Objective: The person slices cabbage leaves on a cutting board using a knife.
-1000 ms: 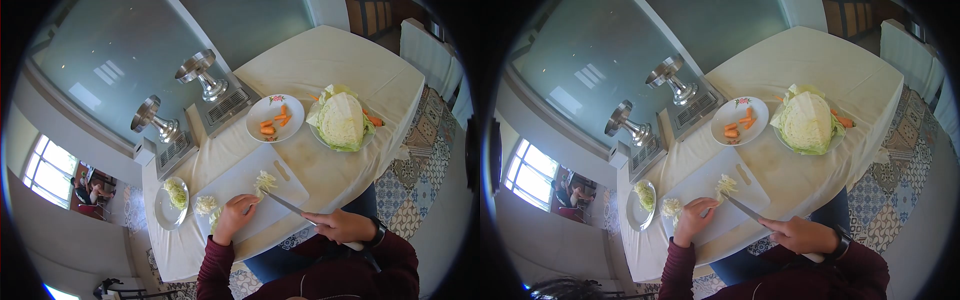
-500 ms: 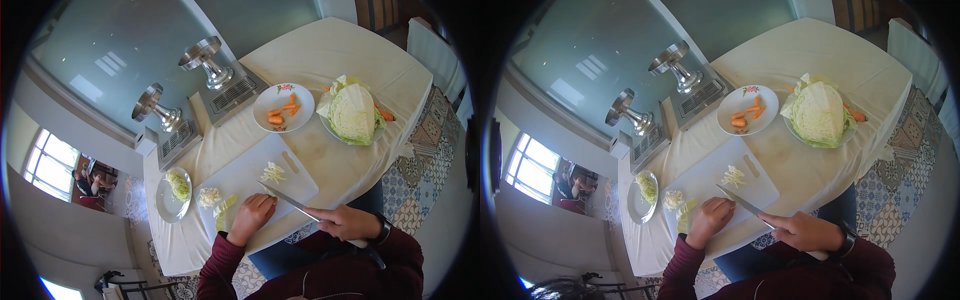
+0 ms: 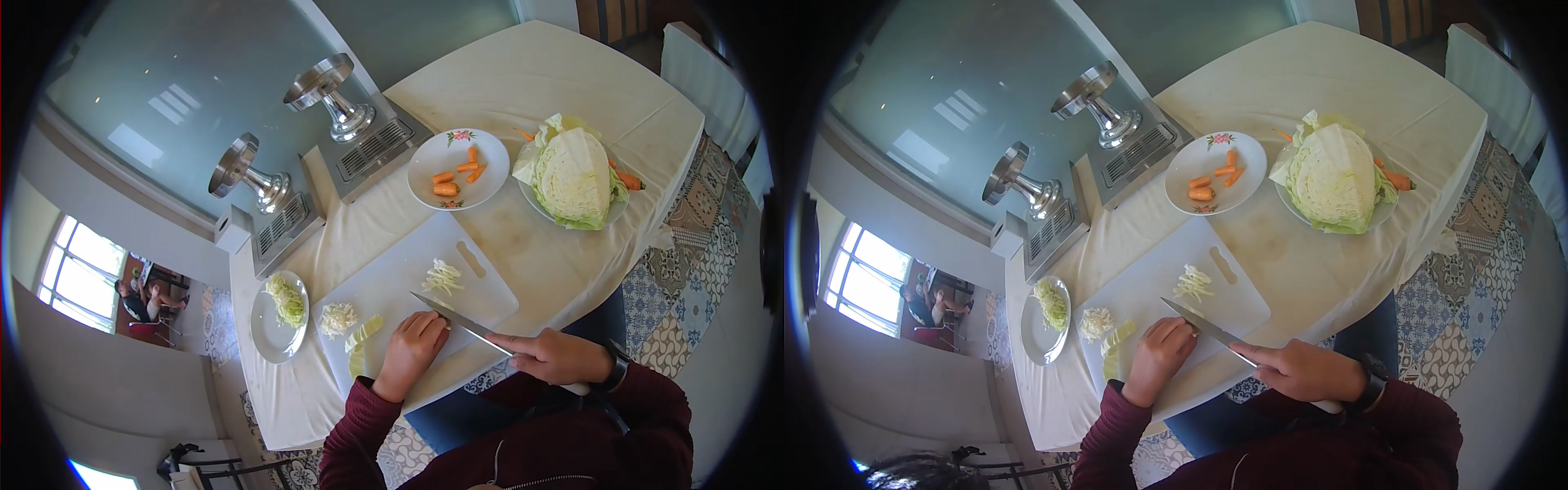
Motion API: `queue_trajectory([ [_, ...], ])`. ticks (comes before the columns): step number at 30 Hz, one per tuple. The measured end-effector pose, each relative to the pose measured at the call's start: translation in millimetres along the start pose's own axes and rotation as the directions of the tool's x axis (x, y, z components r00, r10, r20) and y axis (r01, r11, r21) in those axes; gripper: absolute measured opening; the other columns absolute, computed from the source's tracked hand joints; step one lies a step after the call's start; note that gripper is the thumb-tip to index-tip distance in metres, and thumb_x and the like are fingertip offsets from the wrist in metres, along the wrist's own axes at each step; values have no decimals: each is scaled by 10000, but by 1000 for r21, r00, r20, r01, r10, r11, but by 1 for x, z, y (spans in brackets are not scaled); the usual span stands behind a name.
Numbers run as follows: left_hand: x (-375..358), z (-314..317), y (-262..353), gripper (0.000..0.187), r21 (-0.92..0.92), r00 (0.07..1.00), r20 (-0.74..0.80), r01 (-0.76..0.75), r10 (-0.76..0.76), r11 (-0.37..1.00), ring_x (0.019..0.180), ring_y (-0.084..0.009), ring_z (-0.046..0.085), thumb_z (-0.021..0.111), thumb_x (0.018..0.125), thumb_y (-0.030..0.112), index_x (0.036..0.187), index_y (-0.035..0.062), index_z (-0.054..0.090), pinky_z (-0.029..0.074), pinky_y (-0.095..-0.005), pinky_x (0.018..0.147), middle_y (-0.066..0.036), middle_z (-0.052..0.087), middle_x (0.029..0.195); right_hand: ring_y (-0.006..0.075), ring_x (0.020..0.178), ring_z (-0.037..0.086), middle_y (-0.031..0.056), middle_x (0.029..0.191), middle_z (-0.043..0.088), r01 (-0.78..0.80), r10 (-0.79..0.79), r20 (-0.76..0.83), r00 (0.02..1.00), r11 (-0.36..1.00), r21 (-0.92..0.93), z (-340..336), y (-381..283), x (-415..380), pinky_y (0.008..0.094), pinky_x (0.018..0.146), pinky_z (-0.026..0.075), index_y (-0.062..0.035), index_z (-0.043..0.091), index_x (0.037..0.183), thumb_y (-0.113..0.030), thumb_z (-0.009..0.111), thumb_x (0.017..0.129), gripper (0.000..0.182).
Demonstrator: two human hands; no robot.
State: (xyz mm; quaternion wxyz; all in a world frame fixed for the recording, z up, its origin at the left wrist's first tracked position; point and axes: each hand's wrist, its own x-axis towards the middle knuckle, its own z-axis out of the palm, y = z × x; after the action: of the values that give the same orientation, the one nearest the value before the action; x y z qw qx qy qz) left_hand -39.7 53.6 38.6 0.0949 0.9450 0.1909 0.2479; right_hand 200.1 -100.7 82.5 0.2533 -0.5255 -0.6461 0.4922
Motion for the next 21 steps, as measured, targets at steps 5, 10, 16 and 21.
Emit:
queue_trajectory([
  [5,-2,5,-1,166,12,1000,-17,13,-12,1000,878,-282,664,742,763,35,903,35,652,558,-389,773,-98,654,964,368,610,621,197,695,628,47,-48,-37,998,999,-28,8,17,4,420,645,502,-137,366,1523,-207,531,971,580],
  [10,0,5,-1,194,10,999,-31,7,-7,1000,864,-291,666,750,736,12,903,32,652,561,-382,760,-101,661,954,365,622,628,195,701,633,30,-30,-20,999,999,-29,4,12,2,423,659,505,-155,363,1527,-203,531,973,581],
  [16,-1,3,-1,158,-1,999,26,40,-40,999,882,-292,653,736,770,28,899,31,645,552,-384,776,-105,646,948,360,628,632,192,710,635,71,-71,-22,997,997,5,7,19,2,418,662,505,-183,356,1533,-188,533,975,586],
  [21,0,2,1,159,-20,999,26,48,-47,999,883,-295,649,731,764,13,895,22,642,552,-384,776,-110,639,930,359,627,632,190,710,633,7,-7,19,1000,1000,3,1,11,0,414,661,505,-203,344,1540,-188,531,977,593],
])
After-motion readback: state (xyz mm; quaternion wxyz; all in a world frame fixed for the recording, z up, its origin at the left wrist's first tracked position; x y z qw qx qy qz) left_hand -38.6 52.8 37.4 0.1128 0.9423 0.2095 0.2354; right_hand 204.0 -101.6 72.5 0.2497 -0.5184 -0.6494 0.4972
